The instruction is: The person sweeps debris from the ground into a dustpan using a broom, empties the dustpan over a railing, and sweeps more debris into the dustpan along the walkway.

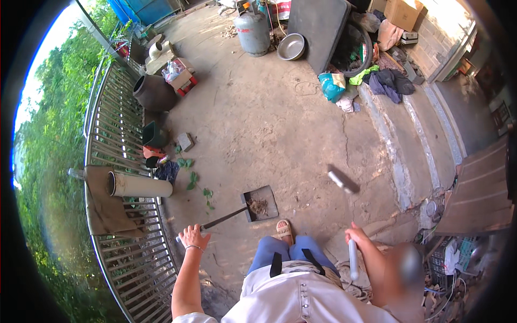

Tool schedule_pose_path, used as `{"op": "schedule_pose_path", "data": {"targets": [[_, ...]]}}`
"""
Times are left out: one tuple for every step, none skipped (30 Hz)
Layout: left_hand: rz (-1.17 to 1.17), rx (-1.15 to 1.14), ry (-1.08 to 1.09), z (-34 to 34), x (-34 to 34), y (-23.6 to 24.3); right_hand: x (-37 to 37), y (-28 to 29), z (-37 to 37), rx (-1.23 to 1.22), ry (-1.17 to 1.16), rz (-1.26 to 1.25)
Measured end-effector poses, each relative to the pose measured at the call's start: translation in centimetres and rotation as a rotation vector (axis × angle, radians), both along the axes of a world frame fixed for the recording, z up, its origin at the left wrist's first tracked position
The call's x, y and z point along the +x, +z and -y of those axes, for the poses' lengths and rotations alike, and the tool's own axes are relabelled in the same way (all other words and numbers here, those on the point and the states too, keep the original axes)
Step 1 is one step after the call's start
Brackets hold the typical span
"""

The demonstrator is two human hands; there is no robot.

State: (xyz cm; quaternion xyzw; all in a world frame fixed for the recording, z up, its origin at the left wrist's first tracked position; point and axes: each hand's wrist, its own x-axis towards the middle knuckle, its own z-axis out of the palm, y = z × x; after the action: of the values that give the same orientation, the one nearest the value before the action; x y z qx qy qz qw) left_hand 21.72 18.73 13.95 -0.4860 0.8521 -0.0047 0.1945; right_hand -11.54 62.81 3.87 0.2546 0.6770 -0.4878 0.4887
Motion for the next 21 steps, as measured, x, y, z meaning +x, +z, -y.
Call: {"op": "schedule_pose_path", "data": {"targets": [[0.053,-0.001,-0.018,-0.1,0.5,-0.9,1.1,0.4,-0.8,0.017,0.13,0.039],[0.061,0.032,-0.017,0.1,0.9,-1.8,1.8,0.9,-2.0,0.018,0.114,0.035],[0.038,-0.014,-0.055,0.9,1.0,-2.6,2.1,1.6,-3.4,-0.072,0.111,0.095],[0.041,-0.023,-0.08,1.2,1.3,-3.4,2.4,2.5,-4.9,-0.133,0.119,0.151],[0.014,-0.081,-0.116,1.4,1.5,-4.2,2.6,3.4,-6.3,-0.155,0.061,0.164],[0.024,-0.092,-0.132,1.8,1.6,-4.7,3.2,4.4,-7.6,-0.183,0.02,0.188],[0.011,-0.109,-0.139,2.0,1.8,-5.0,3.6,5.3,-8.7,-0.182,0.021,0.14],[0.016,-0.099,-0.134,2.1,1.8,-5.2,3.9,6.1,-9.8,-0.21,0.033,0.094],[0.017,-0.094,-0.132,2.1,1.8,-5.3,4.2,6.7,-10.8,-0.219,-0.011,0.072],[0.031,-0.087,-0.126,1.9,1.8,-5.3,4.2,7.1,-11.7,-0.176,-0.035,0.056],[0.025,-0.079,-0.123,1.6,1.6,-5.3,4.2,7.3,-12.4,-0.171,-0.061,0.002],[0.027,-0.078,-0.149,1.4,1.3,-5.3,4.4,7.2,-13.1,-0.15,-0.09,-0.038],[0.029,-0.099,-0.144,1.2,1.1,-5.2,4.2,6.8,-13.6,-0.161,-0.138,-0.069],[0.018,-0.109,-0.138,1.0,1.0,-5.2,4.1,6.3,-14.0,-0.167,-0.172,-0.076],[0.027,-0.091,-0.127,0.9,0.9,-5.1,3.7,5.4,-14.2,-0.163,-0.176,-0.102],[0.05,-0.078,-0.114,0.9,0.9,-5.0,3.3,4.4,-14.3,-0.148,-0.166,-0.134],[0.041,-0.09,-0.117,0.9,1.0,-4.9,3.0,3.2,-14.2,-0.156,-0.18,-0.139],[0.052,-0.084,-0.104,0.8,1.0,-4.9,2.8,1.9,-13.8,-0.043,-0.224,-0.121],[0.065,-0.074,-0.116,0.8,1.1,-4.9,2.5,0.6,-13.2,0.068,-0.269,-0.103],[0.037,-0.082,-0.128,0.8,1.0,-4.9,2.2,-0.6,-12.4,0.119,-0.236,-0.067],[0.043,-0.093,-0.122,0.8,1.0,-4.9,2.1,-1.8,-11.5,0.194,-0.201,-0.025]]}}
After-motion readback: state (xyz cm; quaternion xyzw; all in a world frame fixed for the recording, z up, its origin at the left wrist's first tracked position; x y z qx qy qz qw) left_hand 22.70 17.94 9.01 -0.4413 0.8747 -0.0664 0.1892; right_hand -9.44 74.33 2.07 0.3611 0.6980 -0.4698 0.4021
